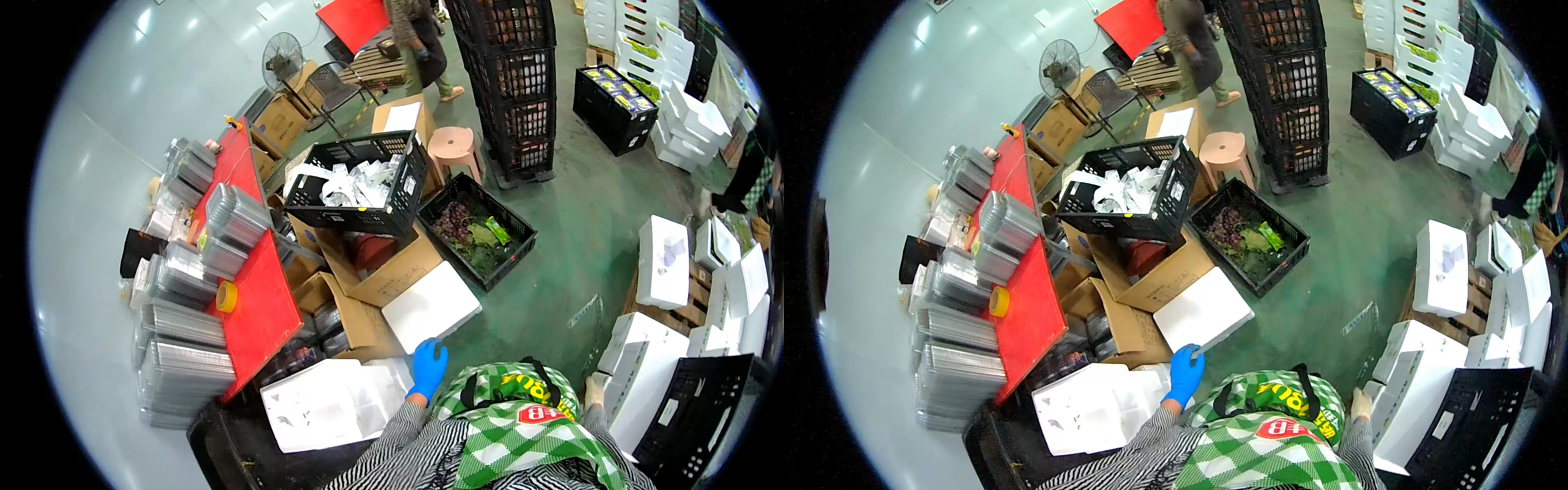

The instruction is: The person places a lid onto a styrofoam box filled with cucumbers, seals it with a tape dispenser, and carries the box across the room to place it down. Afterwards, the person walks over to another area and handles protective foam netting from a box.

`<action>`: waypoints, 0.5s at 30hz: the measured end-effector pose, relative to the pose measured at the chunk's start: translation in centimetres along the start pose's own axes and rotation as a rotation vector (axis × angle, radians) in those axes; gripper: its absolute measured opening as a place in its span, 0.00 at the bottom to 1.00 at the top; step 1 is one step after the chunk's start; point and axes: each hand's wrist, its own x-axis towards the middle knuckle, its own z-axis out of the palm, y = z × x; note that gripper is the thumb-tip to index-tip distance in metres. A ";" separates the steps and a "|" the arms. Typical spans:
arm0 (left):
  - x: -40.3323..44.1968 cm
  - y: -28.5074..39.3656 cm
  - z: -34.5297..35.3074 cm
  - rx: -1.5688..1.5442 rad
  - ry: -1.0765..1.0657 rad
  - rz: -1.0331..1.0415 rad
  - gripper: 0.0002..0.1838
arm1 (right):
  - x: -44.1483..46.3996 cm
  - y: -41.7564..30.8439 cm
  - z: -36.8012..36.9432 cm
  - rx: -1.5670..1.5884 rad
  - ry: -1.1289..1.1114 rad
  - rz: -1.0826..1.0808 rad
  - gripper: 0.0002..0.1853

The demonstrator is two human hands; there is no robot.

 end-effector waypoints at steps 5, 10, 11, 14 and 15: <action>-0.3 0.2 2.3 0.083 -0.122 -0.081 0.15 | 2.2 9.3 -3.2 -0.233 -0.035 -0.094 0.21; -2.6 -3.8 2.5 0.105 -0.296 -0.359 0.16 | -2.0 3.1 -2.7 -0.131 -0.035 0.037 0.22; -3.1 -5.2 2.5 0.106 -0.325 -0.440 0.16 | -1.6 3.2 -2.6 -0.130 -0.019 0.021 0.22; -3.9 -12.3 2.8 0.337 -0.573 -0.175 0.14 | -0.6 1.3 -1.5 -0.108 -0.026 -0.057 0.23; -3.5 -13.6 2.8 0.368 -0.584 -0.125 0.14 | -0.5 0.2 -1.2 -0.072 -0.040 -0.060 0.24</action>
